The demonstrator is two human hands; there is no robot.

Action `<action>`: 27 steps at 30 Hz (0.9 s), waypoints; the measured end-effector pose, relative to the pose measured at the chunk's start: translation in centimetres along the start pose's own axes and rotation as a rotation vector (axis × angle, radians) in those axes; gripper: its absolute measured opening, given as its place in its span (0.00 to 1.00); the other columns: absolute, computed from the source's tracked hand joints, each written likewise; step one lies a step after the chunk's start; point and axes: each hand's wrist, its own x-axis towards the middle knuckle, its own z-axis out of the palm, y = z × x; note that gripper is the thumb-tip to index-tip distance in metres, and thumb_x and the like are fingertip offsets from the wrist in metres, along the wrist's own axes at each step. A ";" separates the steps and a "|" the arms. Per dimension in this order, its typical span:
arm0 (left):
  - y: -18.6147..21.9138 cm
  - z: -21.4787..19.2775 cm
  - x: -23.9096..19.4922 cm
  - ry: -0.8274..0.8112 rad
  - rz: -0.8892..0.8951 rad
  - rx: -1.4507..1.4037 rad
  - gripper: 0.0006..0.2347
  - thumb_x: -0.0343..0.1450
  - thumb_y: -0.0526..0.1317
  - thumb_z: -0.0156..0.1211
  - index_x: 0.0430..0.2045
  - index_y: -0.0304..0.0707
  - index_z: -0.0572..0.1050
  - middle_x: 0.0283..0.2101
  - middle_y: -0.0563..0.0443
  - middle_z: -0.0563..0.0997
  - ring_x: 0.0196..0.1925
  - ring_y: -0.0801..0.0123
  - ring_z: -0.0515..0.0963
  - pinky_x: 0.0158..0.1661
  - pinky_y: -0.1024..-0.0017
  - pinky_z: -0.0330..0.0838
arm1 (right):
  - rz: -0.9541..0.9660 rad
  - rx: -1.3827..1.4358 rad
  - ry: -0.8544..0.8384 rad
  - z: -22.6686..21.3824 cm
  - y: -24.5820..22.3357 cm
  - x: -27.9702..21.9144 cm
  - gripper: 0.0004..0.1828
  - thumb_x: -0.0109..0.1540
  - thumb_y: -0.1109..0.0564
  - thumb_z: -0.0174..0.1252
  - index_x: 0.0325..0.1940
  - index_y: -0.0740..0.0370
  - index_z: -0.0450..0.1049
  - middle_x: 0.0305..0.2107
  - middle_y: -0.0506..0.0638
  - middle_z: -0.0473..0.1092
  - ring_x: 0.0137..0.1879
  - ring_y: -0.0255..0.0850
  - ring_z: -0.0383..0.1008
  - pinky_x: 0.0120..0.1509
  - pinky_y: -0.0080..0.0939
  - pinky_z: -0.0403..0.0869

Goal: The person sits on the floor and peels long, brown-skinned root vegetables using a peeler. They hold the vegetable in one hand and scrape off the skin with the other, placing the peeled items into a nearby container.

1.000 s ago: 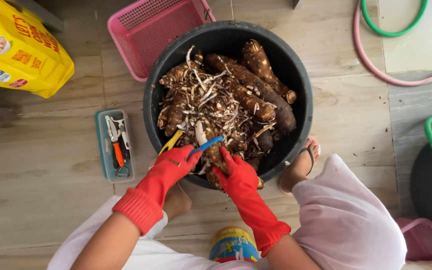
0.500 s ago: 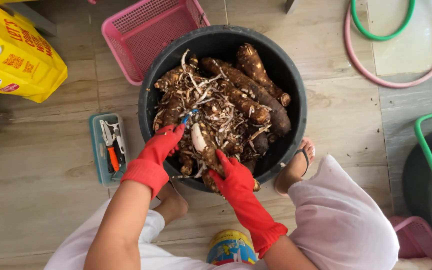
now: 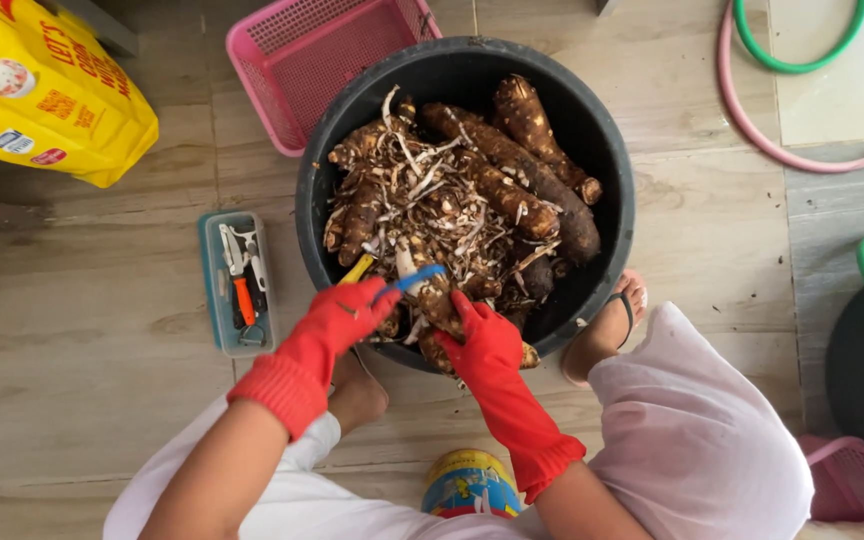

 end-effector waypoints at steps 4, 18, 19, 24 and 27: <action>-4.3 2.1 8.0 0.034 0.003 0.158 0.28 0.72 0.69 0.36 0.58 0.62 0.74 0.53 0.50 0.83 0.60 0.58 0.79 0.61 0.61 0.72 | -0.051 -0.013 0.084 0.6 0.3 0.1 0.41 0.50 0.28 0.64 0.66 0.35 0.68 0.40 0.44 0.74 0.41 0.47 0.79 0.43 0.48 0.79; 0.8 0.2 1.3 -0.115 -0.063 0.102 0.30 0.73 0.68 0.32 0.56 0.54 0.74 0.53 0.44 0.83 0.60 0.52 0.79 0.61 0.58 0.71 | 0.011 0.019 -0.236 -2.5 -0.6 0.9 0.36 0.60 0.30 0.54 0.70 0.42 0.63 0.42 0.54 0.78 0.44 0.52 0.82 0.46 0.52 0.79; 0.7 0.9 1.1 -0.128 -0.033 0.159 0.27 0.73 0.67 0.33 0.53 0.56 0.74 0.52 0.46 0.83 0.59 0.54 0.79 0.61 0.59 0.72 | 0.036 -0.025 -0.254 -2.4 -0.9 0.8 0.37 0.60 0.29 0.54 0.70 0.43 0.64 0.45 0.52 0.77 0.46 0.50 0.81 0.47 0.50 0.80; 0.2 -0.1 1.6 -0.137 0.001 0.257 0.25 0.72 0.68 0.34 0.46 0.59 0.74 0.48 0.49 0.84 0.57 0.55 0.81 0.57 0.57 0.75 | 0.040 -0.054 -0.269 -3.0 -1.1 0.8 0.38 0.60 0.28 0.54 0.70 0.45 0.66 0.48 0.51 0.77 0.48 0.48 0.81 0.48 0.47 0.80; -3.3 0.1 7.2 -0.066 -0.004 0.286 0.26 0.73 0.67 0.31 0.49 0.58 0.73 0.50 0.48 0.84 0.58 0.54 0.80 0.56 0.54 0.73 | 0.037 -0.095 -0.278 -3.0 -1.0 1.4 0.38 0.59 0.27 0.53 0.70 0.43 0.66 0.47 0.50 0.77 0.47 0.49 0.80 0.48 0.49 0.80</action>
